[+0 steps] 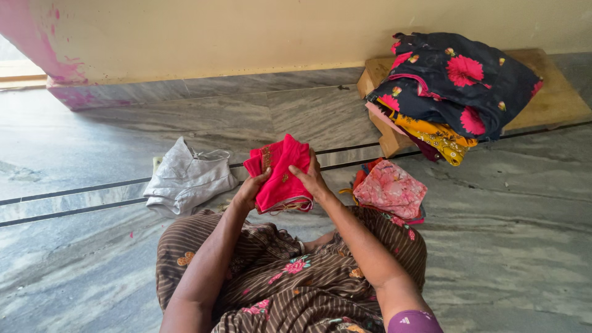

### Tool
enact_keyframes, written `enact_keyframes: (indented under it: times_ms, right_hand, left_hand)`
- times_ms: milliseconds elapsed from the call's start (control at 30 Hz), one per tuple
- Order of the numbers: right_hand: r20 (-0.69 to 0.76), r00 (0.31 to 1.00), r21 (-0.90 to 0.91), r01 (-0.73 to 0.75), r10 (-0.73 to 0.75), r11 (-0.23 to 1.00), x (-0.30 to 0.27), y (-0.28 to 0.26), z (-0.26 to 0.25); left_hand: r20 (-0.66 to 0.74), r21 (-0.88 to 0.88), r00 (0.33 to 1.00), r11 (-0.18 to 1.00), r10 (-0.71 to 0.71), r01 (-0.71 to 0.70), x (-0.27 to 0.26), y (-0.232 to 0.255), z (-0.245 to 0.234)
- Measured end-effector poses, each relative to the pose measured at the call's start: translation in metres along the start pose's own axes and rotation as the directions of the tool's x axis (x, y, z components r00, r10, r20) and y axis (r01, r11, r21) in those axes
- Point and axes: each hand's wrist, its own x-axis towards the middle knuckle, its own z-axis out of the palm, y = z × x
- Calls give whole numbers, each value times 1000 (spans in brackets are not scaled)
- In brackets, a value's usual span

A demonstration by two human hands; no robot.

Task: The person sits on the floor and folds various garments one by one, including shirts, pants, and patterned fabrics. They place each folded item into a neat stack on a small wooden stool beside them.

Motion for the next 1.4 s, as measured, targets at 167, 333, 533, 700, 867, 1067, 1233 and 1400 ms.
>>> enact_keyframes:
  times_ms: [167, 333, 533, 700, 867, 1067, 1233, 1400]
  right_hand:
    - [309, 950, -611, 238, -50, 755, -22, -36, 22]
    - [408, 910, -599, 327, -72, 731, -30, -8, 35]
    - [-22, 999, -216, 43, -49, 975, 22, 67, -20]
    - [-11, 982, 315, -175, 188, 933, 43, 48, -76]
    - [94, 991, 425, -126, 95, 896, 30, 9, -78]
    - [199, 974, 537, -200, 106, 819, 10, -25, -39]
    - [362, 932, 505, -219, 25, 835, -5, -50, -28]
    - [232, 972, 353, -109, 26, 929, 1, -58, -51]
  left_hand:
    - [-16, -186, 996, 978, 91, -92, 11, -8, -12]
    - [-64, -202, 987, 967, 149, -159, 16, -8, -25]
    - [-59, -246, 995, 965, 81, -93, 17, -4, -33]
    - [-270, 391, 903, 895, 335, -215, 24, -1, -48]
    - [-27, 990, 747, 120, 664, -70, 2, 1, -16]
    - [377, 874, 726, 39, 575, -484, -41, 4, 75]
    - [143, 890, 665, 198, 733, -410, -36, -15, 102]
    - [-66, 970, 823, 229, 564, -80, -14, 18, 103]
